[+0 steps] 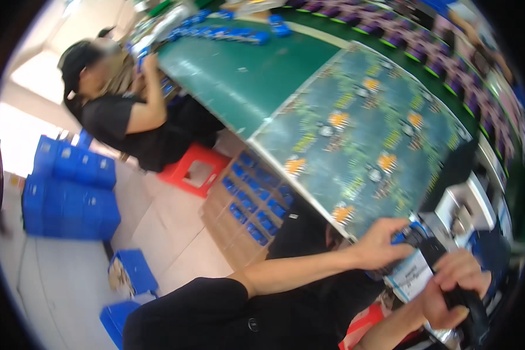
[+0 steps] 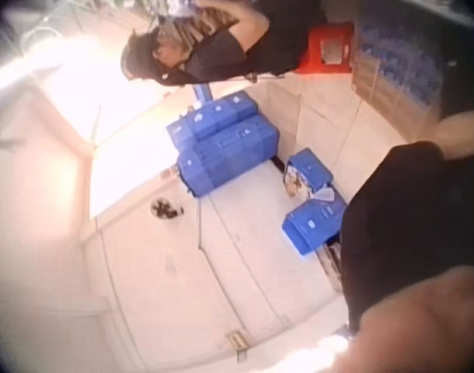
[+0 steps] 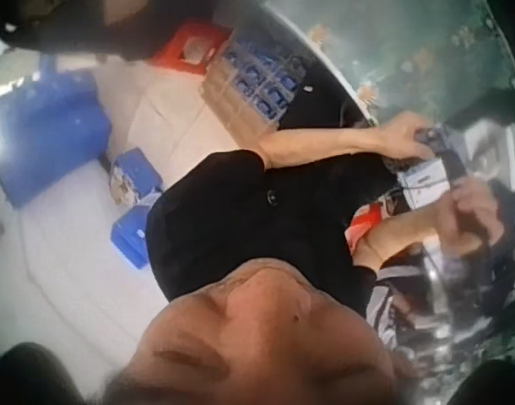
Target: The recorder is assembling small plastic toy cars by attaching the base to the body using an electric screwdriver at a factory workbench.
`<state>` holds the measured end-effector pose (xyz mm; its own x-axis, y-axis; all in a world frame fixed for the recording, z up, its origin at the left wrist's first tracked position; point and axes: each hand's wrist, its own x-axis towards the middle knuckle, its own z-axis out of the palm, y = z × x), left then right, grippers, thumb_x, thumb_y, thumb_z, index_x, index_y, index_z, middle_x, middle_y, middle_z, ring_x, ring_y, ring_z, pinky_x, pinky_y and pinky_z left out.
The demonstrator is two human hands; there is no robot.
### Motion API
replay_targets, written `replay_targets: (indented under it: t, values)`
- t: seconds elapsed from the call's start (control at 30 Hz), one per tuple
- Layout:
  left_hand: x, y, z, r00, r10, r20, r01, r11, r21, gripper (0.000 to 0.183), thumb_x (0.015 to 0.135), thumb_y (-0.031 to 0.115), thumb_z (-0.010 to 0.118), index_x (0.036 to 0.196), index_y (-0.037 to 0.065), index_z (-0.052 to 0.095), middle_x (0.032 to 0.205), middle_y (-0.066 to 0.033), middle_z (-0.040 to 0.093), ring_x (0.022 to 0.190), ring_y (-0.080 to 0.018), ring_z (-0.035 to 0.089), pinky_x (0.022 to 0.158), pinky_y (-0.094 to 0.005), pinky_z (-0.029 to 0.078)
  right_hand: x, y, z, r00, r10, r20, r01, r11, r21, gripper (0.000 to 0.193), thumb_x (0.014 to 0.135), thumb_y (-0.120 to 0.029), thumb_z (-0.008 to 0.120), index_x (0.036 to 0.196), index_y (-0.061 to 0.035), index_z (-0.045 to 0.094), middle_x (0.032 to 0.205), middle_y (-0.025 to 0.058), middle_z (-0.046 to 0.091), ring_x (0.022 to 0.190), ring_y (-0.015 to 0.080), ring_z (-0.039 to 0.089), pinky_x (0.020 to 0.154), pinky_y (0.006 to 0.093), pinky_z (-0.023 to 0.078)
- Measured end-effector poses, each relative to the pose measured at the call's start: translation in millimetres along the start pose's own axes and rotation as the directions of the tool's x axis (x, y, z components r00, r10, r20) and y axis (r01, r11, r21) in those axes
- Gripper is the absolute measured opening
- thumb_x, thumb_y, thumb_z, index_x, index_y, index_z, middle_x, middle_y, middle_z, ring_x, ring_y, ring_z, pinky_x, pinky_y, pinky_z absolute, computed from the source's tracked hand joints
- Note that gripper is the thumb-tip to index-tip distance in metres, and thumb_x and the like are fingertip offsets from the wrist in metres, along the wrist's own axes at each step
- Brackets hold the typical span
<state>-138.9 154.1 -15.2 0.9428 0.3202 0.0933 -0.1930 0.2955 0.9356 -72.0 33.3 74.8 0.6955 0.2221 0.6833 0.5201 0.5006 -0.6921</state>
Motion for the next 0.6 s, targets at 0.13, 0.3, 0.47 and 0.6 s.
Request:
replay_targets:
  t: [0.13,0.3,0.47,0.6]
  values:
    - [-4,8,-13,0.998,-0.052,-0.034,0.05,0.997,-0.054,0.019,0.076,0.004,0.066,0.093,-0.003,0.062,0.073,-0.0012,0.058,0.073,-0.0034,0.049,0.064,-0.0261,0.045,1,13,0,0.989,0.014,0.147,-0.031,0.993,0.114,0.038,0.089,-0.042,0.055,0.089,-0.0048,0.048,0.066,0.0043,0.04,0.06,0.0146,0.038,0.06,0.0304,0.031]
    - [-3,1,-14,1.0,-0.005,-0.018,0.004,0.997,-0.074,0.019,0.075,0.006,0.067,0.09,-0.004,0.061,0.073,-0.0005,0.058,0.071,-0.0038,0.049,0.063,-0.0252,0.044,2,4,5,0.998,0.019,0.056,-0.025,0.994,0.103,0.04,0.09,-0.044,0.053,0.091,-0.0042,0.05,0.07,0.005,0.038,0.064,0.0157,0.037,0.062,0.0324,0.03]
    - [9,11,-27,0.949,-0.291,-0.119,0.152,0.755,-0.638,0.02,0.081,0.013,0.072,0.095,0.004,0.061,0.075,-0.0005,0.061,0.07,-0.008,0.059,0.065,-0.0271,0.05,16,-11,-37,0.998,-0.021,-0.06,0.026,0.996,0.089,0.044,0.088,-0.047,0.052,0.088,-0.0035,0.05,0.072,0.0044,0.033,0.068,0.0169,0.034,0.068,0.0359,0.028]
    - [19,11,-41,0.968,-0.25,0.006,0.152,0.568,-0.809,0.044,0.082,0.006,0.071,0.121,0.009,0.051,0.097,-0.0079,0.059,0.084,-0.0181,0.065,0.071,-0.04,0.06,32,-30,-58,0.983,-0.014,-0.184,0.016,1.0,0.009,0.042,0.086,-0.045,0.053,0.084,-0.003,0.047,0.073,0.0048,0.031,0.071,0.018,0.034,0.069,0.0363,0.027]
